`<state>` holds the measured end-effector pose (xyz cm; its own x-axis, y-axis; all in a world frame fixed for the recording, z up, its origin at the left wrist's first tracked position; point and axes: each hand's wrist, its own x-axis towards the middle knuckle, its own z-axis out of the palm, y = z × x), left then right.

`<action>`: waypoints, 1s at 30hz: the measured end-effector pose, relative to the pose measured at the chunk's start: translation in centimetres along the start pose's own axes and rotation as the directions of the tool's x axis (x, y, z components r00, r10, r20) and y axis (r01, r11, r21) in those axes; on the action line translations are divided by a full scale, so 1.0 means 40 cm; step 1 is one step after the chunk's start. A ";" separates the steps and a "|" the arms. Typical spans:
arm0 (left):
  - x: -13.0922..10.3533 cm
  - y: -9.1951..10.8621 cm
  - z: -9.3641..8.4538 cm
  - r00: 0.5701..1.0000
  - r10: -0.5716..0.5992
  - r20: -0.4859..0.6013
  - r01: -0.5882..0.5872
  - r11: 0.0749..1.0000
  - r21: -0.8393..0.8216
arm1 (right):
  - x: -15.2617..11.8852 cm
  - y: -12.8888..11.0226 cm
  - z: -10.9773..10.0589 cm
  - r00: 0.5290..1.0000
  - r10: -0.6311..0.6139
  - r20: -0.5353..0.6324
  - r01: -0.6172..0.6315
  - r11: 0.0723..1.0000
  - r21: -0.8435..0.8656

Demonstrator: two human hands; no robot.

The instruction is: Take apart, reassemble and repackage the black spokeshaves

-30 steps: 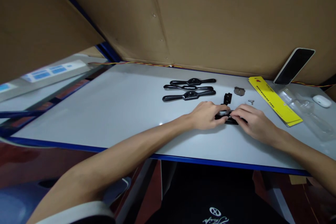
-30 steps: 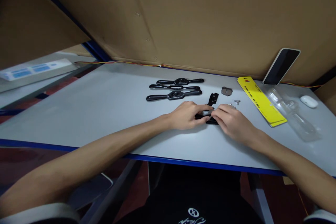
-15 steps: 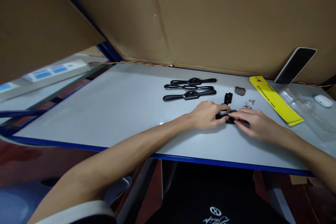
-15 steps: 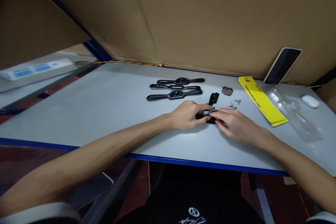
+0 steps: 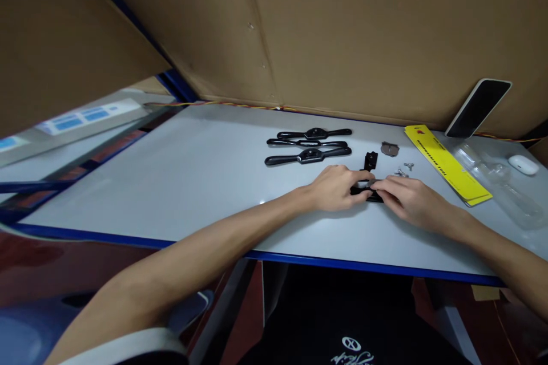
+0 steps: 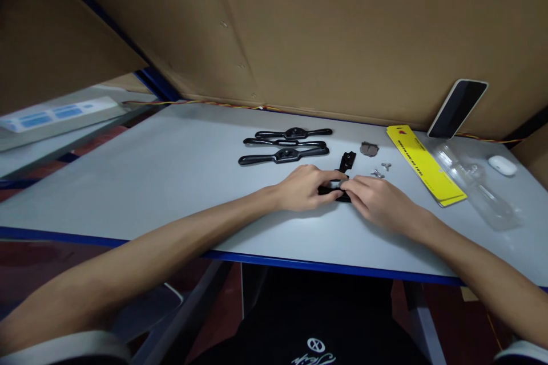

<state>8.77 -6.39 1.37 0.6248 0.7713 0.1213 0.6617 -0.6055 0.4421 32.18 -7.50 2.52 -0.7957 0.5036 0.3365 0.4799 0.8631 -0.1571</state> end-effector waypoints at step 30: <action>0.001 -0.004 0.005 1.000 0.020 -0.012 -0.020 1.000 0.015 | -0.008 0.037 -0.046 0.977 -0.145 0.155 0.153 0.987 -0.044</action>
<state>8.78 -6.29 1.12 0.6333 0.7611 0.1406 0.6549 -0.6237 0.4266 33.81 -6.46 3.88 -0.9044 0.3728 0.2075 0.3681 0.9277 -0.0626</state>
